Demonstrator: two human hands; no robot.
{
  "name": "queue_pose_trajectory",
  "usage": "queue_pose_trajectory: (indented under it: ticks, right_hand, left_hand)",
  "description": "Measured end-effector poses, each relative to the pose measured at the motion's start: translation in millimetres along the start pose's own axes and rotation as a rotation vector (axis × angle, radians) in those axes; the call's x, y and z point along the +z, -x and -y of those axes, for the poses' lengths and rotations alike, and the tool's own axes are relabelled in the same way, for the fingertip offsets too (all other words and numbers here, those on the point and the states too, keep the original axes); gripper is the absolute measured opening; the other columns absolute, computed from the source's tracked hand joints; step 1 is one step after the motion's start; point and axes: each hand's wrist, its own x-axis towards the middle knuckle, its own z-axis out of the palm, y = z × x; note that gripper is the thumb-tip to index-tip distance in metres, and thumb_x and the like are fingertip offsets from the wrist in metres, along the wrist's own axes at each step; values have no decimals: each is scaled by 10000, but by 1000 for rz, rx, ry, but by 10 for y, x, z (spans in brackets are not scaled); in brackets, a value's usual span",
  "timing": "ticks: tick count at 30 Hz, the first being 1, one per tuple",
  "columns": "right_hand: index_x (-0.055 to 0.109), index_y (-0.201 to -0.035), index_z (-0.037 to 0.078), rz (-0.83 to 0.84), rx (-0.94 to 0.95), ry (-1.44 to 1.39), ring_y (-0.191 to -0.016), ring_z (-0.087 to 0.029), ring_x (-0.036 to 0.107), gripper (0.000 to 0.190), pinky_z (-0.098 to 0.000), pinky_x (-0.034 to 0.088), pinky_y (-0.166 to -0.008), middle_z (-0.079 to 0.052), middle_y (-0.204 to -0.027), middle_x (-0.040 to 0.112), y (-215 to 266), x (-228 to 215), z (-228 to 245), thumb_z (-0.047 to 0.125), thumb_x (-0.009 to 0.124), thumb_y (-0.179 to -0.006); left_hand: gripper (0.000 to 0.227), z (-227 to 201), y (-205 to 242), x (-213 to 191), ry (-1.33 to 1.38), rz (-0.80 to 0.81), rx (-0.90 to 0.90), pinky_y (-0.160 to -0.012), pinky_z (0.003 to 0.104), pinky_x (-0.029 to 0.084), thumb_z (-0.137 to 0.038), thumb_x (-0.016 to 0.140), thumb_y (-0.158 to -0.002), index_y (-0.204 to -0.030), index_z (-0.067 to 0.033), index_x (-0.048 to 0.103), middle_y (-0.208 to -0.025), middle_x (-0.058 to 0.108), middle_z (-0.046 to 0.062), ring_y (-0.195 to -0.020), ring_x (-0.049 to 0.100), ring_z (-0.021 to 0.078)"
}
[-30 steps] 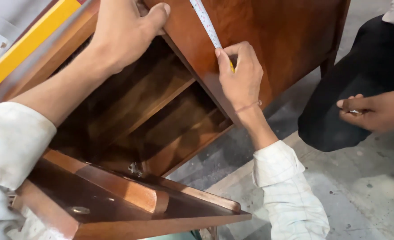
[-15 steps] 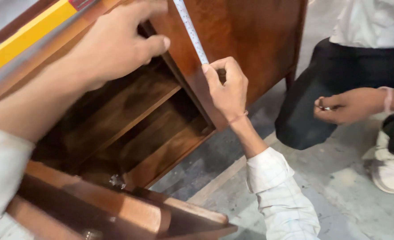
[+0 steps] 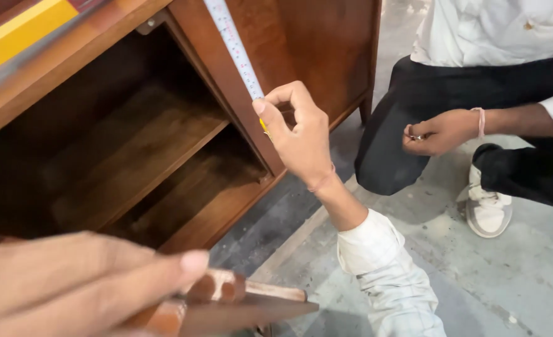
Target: Measuring a wooden cabinet and preparing to install door handles and hardware.
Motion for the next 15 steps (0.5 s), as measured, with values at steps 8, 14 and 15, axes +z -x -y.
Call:
queue_pose_trajectory:
  ticks: [8,14,15]
  right_hand:
    - [660,-1059,16,-53,-82,97,-745,-33,614,133,-207,514,-658,0,-876,677,33,-190,206,138,705,-1032]
    - [628,-1076,5,-70,-141,134,-754,-38,595,142,-213,498,-665,1,-891,659,-61,-405,30,127,699,-1094]
    - [612,-1048,9,-82,-55,98,-693,-37,590,156,-215,484,-617,6,-844,647,-39,-421,53,136,695,-1082]
  left_hand:
    - [566,325,-399,192,-204,-192,-189,-588,348,525,-331,786,-860,-1368,-131,637,-905,702,38,-735,681,231]
    - [500,1154,-668,380,-495,-377,-197,-636,453,521,-374,769,-954,-1353,-106,631,-1006,704,97,-838,689,322]
    - [506,1300,-703,403,-510,-390,-196,-642,461,525,-369,776,-948,-1354,-105,629,-1002,707,105,-839,692,328]
